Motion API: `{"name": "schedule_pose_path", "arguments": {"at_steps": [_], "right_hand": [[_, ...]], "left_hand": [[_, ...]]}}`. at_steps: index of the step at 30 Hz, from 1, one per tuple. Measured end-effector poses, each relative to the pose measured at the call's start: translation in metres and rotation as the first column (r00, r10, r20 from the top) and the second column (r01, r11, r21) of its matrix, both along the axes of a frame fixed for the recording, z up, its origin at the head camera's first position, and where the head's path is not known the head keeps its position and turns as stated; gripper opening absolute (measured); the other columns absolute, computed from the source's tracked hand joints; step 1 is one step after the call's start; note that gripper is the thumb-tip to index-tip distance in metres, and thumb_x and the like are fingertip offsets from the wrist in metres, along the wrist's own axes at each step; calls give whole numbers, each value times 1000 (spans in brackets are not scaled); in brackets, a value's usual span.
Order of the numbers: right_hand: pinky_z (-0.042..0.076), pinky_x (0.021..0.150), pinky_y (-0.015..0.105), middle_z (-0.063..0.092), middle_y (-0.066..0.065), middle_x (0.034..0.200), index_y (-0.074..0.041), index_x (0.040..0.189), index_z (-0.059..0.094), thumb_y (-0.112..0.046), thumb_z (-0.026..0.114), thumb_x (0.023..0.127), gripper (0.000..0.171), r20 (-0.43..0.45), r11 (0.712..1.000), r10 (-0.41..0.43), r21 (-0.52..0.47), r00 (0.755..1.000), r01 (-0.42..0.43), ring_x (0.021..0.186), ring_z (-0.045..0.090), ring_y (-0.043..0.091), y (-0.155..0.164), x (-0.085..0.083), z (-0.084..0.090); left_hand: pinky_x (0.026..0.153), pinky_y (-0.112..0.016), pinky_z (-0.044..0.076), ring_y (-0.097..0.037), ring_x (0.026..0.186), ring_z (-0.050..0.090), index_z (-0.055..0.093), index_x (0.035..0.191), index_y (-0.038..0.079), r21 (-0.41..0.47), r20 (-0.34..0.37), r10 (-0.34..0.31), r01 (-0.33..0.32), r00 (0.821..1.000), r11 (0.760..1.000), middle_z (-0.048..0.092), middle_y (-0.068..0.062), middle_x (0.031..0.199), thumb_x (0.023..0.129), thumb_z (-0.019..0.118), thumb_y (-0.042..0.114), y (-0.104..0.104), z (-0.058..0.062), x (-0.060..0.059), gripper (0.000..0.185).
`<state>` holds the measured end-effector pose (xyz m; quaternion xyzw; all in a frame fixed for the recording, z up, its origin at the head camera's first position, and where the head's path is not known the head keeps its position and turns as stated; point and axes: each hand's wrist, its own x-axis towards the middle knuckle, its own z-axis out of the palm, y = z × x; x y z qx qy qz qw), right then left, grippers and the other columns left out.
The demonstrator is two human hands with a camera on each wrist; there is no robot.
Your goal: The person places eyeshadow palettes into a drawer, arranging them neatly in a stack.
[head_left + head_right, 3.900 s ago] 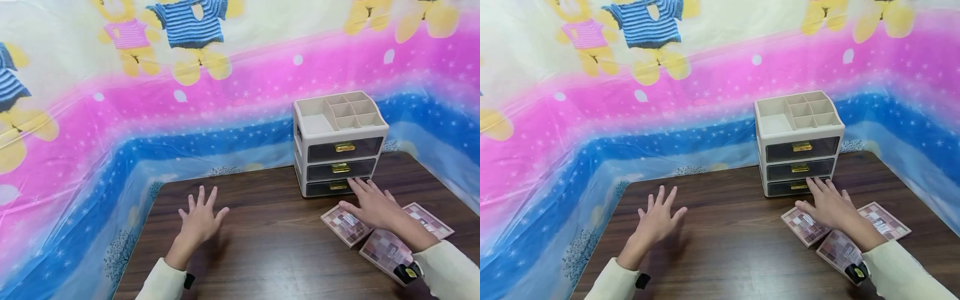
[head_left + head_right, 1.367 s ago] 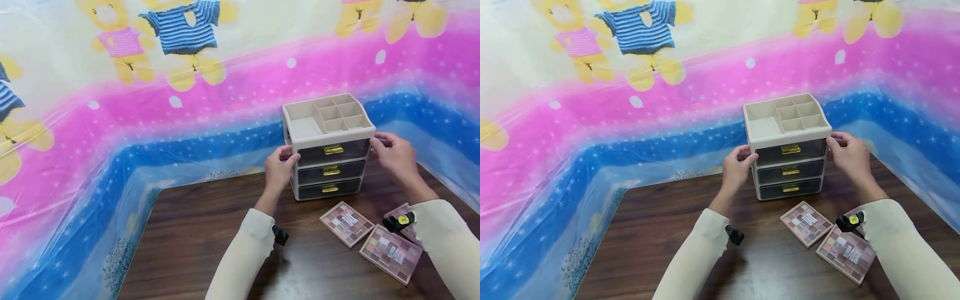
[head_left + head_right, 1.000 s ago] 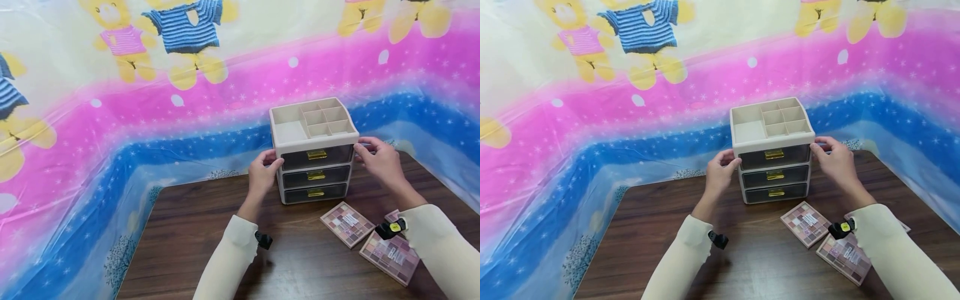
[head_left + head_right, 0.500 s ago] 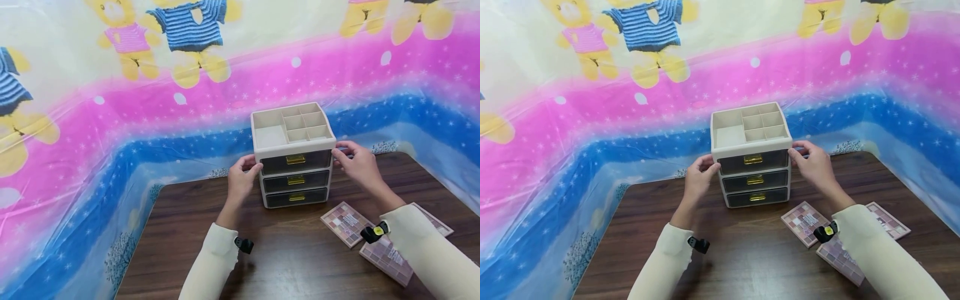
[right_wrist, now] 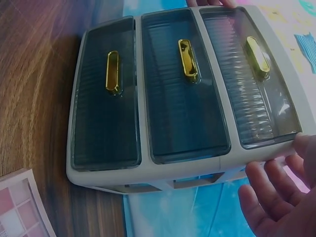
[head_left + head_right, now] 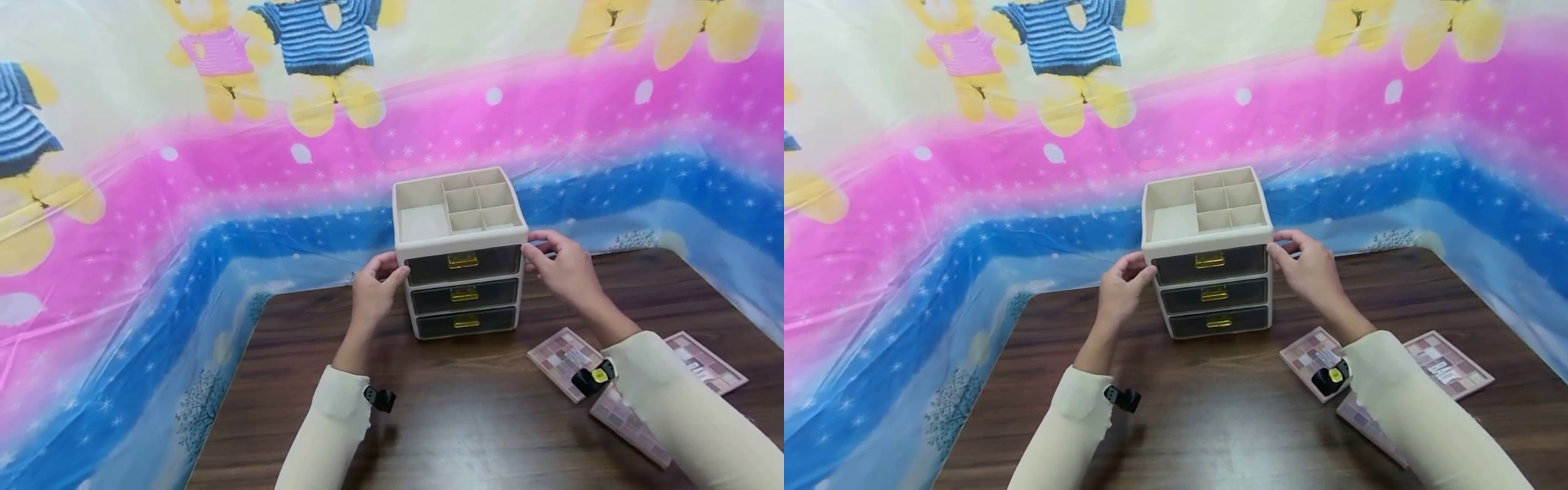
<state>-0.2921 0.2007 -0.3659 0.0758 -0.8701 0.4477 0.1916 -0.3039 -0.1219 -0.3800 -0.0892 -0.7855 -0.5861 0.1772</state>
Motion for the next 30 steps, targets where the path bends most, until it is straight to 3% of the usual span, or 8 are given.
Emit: {"name": "schedule_pose_path", "arguments": {"at_steps": [4,8,13,17,20,24,27,30], "right_hand": [[55,62,25,74,19,105,-6,131,65,-34,60,102,40,-43,999,-28,37,999,30,76,70,9,-2,1,1],[50,74,30,75,16,102,-4,123,68,-26,66,99,33,-180,992,-105,55,978,117,88,71,25,-9,5,-2],[47,74,31,68,18,96,2,110,69,-12,72,91,23,-414,984,-152,25,897,178,88,66,30,-25,12,-4],[51,77,41,66,18,99,0,108,69,-10,75,87,24,-541,976,-67,137,838,167,92,62,32,-38,15,-5],[52,80,49,67,17,102,-2,111,69,-13,78,85,29,-591,946,36,281,806,163,94,62,35,-49,16,-9],[55,80,50,66,16,103,-5,115,69,-15,81,83,36,-639,875,149,441,754,200,93,64,36,-65,16,-14],[56,80,49,67,16,103,-5,114,71,-14,82,83,35,-666,834,204,502,717,229,90,64,36,-75,13,-15],[57,73,49,67,15,101,-6,111,72,-11,80,85,27,-679,805,228,534,698,257,86,64,35,-82,10,-15]], "left_hand": [[83,-24,51,-23,102,66,70,122,5,9,-4,-11,11,1000,1000,73,-14,113,93,75,18,0,-1,-2,32],[83,-24,50,-24,102,66,70,121,4,5,-3,-17,18,1000,1000,73,-15,113,93,76,16,-1,-2,-2,32],[83,-26,50,-25,102,65,69,121,4,2,3,-34,34,999,999,73,-16,112,94,75,17,-2,-1,-3,31],[85,-27,49,-24,103,66,69,121,5,-9,2,-31,31,1000,999,73,-15,112,95,73,17,-2,1,-5,29],[85,-27,50,-24,103,66,69,121,5,-13,-8,-25,25,1000,1000,73,-15,111,95,73,16,-1,2,-6,29],[87,-31,52,-27,104,67,69,122,3,-9,-16,-19,19,1000,1000,73,-17,112,94,73,13,1,2,-6,30],[91,-37,54,-28,108,67,68,124,4,-12,-2,-11,11,1000,1000,72,-17,115,96,71,12,1,2,-5,29],[94,-41,55,-29,110,67,68,124,5,-14,7,-7,8,1000,1000,72,-16,116,97,69,13,2,1,-5,28]]}}
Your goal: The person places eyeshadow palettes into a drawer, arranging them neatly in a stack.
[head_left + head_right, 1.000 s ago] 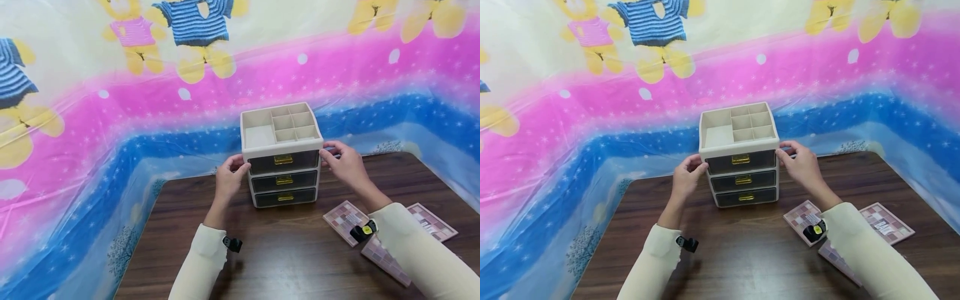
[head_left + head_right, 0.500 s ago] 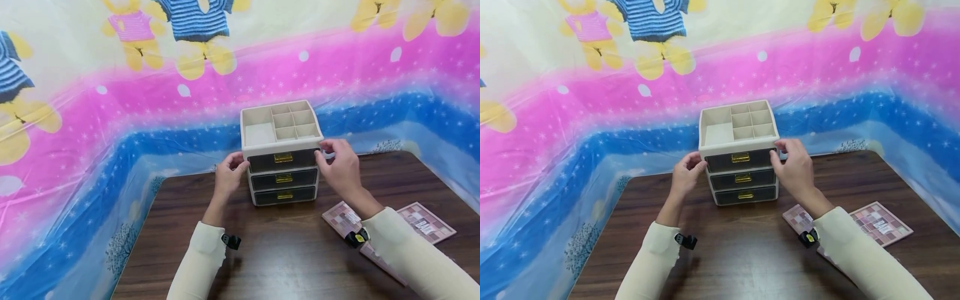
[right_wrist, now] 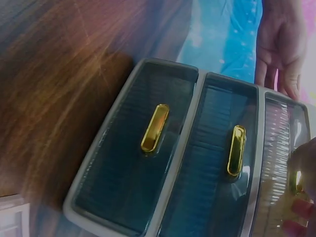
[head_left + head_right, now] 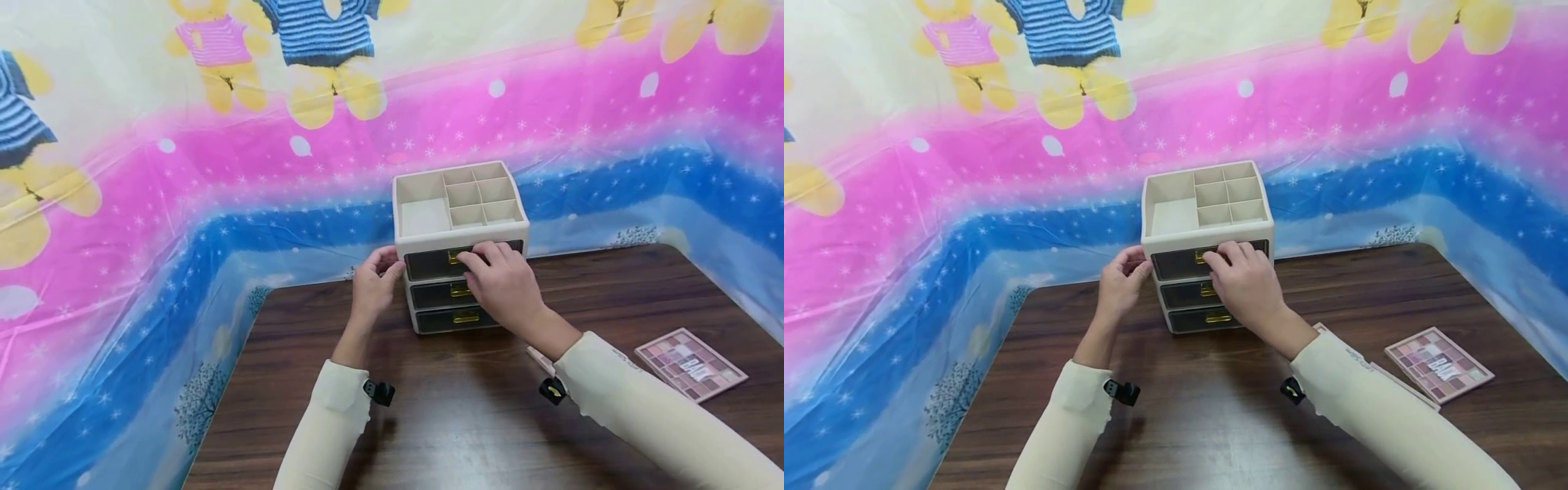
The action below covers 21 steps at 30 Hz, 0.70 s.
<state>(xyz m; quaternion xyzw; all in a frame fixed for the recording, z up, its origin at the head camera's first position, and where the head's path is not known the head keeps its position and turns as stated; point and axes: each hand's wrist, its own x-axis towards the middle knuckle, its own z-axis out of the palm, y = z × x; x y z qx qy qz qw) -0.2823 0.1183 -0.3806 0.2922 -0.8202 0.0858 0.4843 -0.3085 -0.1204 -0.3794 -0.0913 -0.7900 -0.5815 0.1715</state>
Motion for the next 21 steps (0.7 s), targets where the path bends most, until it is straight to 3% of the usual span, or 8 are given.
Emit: {"name": "schedule_pose_path", "arguments": {"at_steps": [10,21], "right_hand": [[56,61,46,68,13,93,-9,103,74,-2,68,94,13,-118,997,-47,52,992,53,75,65,32,-7,-10,4],[54,58,43,67,13,91,-10,103,75,-2,66,95,14,-121,998,-41,52,992,47,71,64,31,-7,-11,3]], "left_hand": [[97,-44,54,-31,111,67,66,126,5,-27,-24,-2,1,1000,1000,72,-16,117,98,67,14,1,-1,0,29],[100,-46,53,-32,116,66,64,129,6,-34,-7,-13,13,1000,999,70,-15,120,99,67,15,0,0,4,31]]}}
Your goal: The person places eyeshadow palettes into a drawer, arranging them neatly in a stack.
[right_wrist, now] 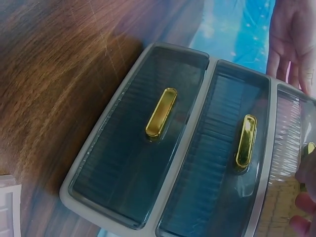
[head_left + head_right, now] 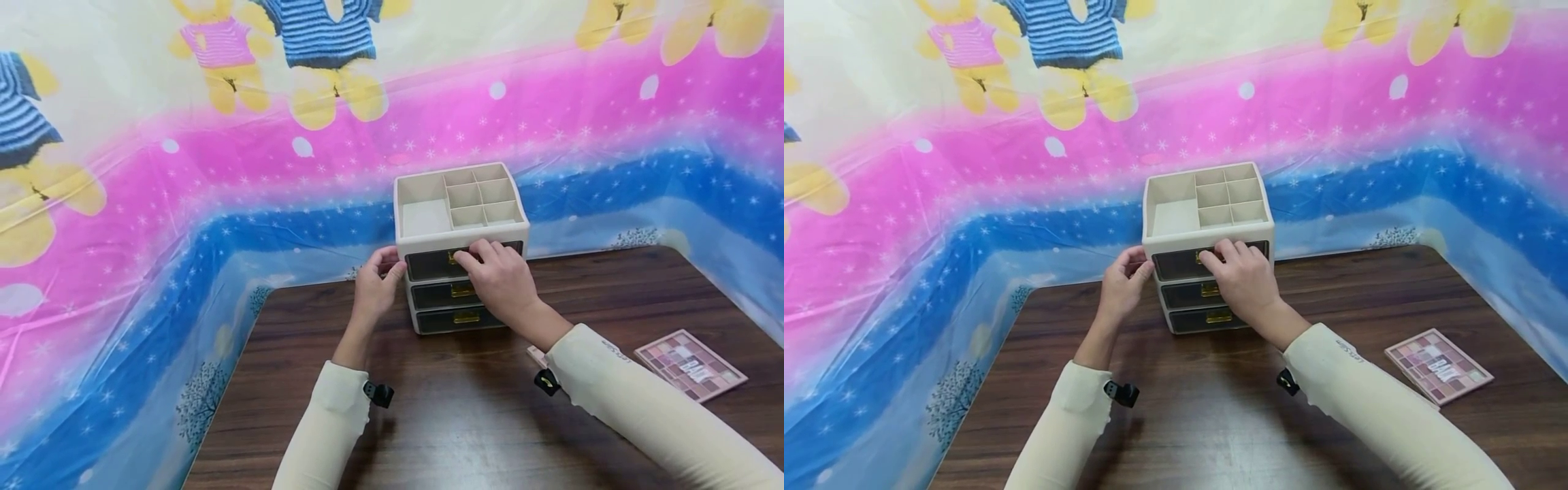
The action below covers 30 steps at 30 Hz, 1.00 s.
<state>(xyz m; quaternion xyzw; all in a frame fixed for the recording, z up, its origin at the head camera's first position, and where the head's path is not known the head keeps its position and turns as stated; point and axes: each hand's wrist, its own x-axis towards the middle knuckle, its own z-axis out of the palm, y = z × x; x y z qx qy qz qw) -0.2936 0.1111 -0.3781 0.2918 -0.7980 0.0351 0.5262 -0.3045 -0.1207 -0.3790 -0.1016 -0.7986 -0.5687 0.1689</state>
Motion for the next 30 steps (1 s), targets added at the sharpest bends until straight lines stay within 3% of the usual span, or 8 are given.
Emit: {"name": "schedule_pose_path", "arguments": {"at_steps": [15,23,30], "right_hand": [[51,53,39,64,11,84,-11,101,75,-2,67,94,14,-20,999,20,26,1000,-20,64,62,28,4,2,-3],[51,53,39,67,11,85,-11,102,77,-4,74,89,15,-39,997,74,34,996,-73,64,63,27,10,15,-3],[52,52,38,67,11,84,-9,102,77,-7,62,100,16,-52,989,146,35,988,-144,62,62,26,13,32,-3]], "left_hand": [[94,-42,55,-29,112,65,63,130,7,-5,11,-41,41,999,999,69,-15,120,101,64,16,-2,-3,-1,30],[93,-40,53,-28,112,64,63,130,8,-22,13,-64,64,998,998,68,-15,120,102,62,18,-5,-2,-3,30],[87,-36,53,-30,110,65,61,133,9,-7,-16,-65,65,998,998,69,-17,121,101,64,14,-7,-1,-4,33]]}}
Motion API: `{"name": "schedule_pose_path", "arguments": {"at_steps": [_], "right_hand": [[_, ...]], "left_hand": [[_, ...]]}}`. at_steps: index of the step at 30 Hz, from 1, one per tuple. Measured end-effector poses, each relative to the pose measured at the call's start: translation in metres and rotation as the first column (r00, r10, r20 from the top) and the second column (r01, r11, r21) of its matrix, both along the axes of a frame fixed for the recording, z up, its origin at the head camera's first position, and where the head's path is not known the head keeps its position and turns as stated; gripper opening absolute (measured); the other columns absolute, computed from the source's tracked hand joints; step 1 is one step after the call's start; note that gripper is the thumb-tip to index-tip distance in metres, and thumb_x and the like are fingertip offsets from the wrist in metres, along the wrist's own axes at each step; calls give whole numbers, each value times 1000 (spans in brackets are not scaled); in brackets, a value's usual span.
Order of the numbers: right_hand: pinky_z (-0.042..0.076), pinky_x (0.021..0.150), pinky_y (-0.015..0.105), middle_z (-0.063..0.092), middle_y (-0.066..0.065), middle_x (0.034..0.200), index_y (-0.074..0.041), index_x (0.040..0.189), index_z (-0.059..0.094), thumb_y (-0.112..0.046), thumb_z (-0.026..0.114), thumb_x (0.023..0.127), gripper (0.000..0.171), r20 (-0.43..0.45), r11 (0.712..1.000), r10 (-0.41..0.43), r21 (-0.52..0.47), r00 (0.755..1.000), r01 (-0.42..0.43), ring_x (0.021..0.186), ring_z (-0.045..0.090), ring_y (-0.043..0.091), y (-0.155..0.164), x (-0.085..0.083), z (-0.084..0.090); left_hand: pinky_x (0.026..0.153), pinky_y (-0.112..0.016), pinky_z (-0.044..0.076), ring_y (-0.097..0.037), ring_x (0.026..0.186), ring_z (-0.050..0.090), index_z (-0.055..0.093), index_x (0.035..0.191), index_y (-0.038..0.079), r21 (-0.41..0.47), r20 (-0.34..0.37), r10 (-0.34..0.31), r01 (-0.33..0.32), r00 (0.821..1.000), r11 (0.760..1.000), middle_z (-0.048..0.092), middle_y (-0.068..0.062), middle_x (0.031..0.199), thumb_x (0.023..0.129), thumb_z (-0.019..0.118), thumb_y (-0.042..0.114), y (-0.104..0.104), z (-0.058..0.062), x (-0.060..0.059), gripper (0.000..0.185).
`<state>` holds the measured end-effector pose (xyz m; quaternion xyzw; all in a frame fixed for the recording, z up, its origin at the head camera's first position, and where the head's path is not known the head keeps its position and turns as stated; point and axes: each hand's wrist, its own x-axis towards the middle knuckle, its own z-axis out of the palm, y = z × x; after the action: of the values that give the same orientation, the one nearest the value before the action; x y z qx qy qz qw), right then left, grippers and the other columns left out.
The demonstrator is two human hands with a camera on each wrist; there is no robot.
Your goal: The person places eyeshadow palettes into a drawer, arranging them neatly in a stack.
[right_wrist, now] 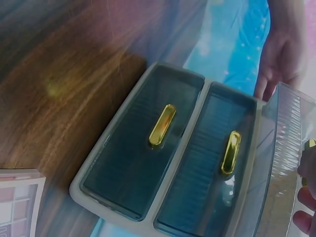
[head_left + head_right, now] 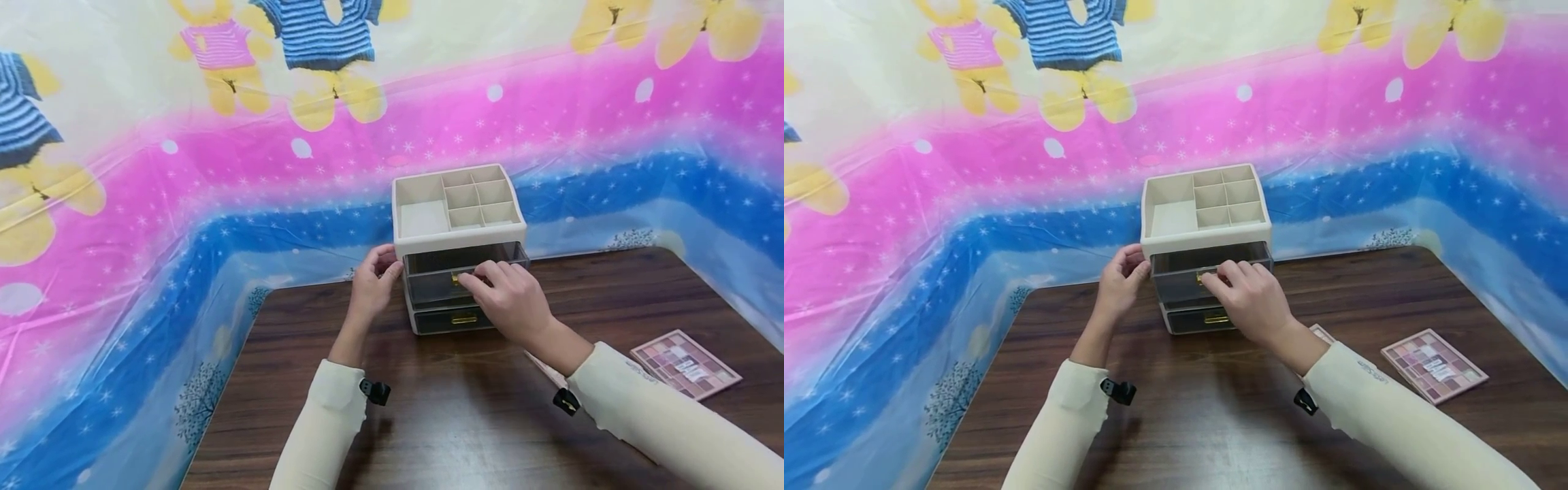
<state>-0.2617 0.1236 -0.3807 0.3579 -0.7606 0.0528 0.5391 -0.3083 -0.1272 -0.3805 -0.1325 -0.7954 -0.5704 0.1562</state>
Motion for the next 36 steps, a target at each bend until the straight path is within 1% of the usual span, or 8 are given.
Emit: {"name": "schedule_pose_path", "arguments": {"at_steps": [4,9,13,22,28,32,34,36], "right_hand": [[50,49,38,66,11,82,-8,99,77,-9,52,105,26,-24,999,51,-17,998,-52,59,59,25,-1,8,-1],[49,48,37,65,10,79,-9,97,77,-10,53,105,26,-39,996,85,-23,996,-86,57,58,24,-1,20,-1],[50,48,37,65,9,78,-10,96,78,-11,53,105,26,-43,995,102,-18,994,-102,57,59,24,0,32,-1],[46,48,38,63,6,77,-11,92,77,-1,59,96,21,-156,991,127,-15,979,-131,57,58,23,-1,53,-2],[50,50,38,66,6,78,-10,93,78,-5,56,99,23,-122,989,136,-39,983,-142,58,60,22,1,58,-3],[51,50,38,68,7,75,-7,85,77,-10,57,93,22,-111,974,170,-131,979,-184,58,61,23,15,59,2],[50,49,37,68,7,75,-5,84,75,-12,56,89,21,-69,968,146,-196,987,-157,58,60,23,28,61,4],[49,50,36,68,8,75,-4,83,73,-15,55,87,22,9,958,100,-271,995,-94,59,59,23,44,61,6]], "left_hand": [[87,-36,53,-30,110,65,61,134,11,3,5,1,-1,1000,1000,69,-17,120,101,64,14,-1,-1,1,33],[90,-40,54,-30,112,65,60,135,12,6,12,-8,8,1000,1000,68,-16,122,102,63,15,-3,-2,1,33],[89,-39,54,-29,111,65,59,135,13,-7,11,-13,14,1000,1000,68,-16,121,102,62,15,-3,-2,0,33],[88,-38,53,-30,112,65,60,135,12,-6,2,-11,11,1000,1000,68,-17,121,102,62,15,-2,0,-2,32],[87,-36,52,-30,110,64,59,135,12,-10,-12,-4,4,1000,1000,69,-17,120,102,62,15,-1,-1,-3,33],[85,-34,52,-29,107,65,60,134,10,-14,-21,-14,14,1000,1000,69,-18,119,102,62,14,0,-3,-4,32],[83,-32,51,-29,105,65,60,134,9,-17,-28,-17,17,999,1000,69,-19,118,102,61,14,1,-3,-5,32],[82,-29,50,-29,103,65,60,134,8,-13,-36,-18,17,999,1000,70,-19,117,102,62,12,1,-2,-5,32]]}}
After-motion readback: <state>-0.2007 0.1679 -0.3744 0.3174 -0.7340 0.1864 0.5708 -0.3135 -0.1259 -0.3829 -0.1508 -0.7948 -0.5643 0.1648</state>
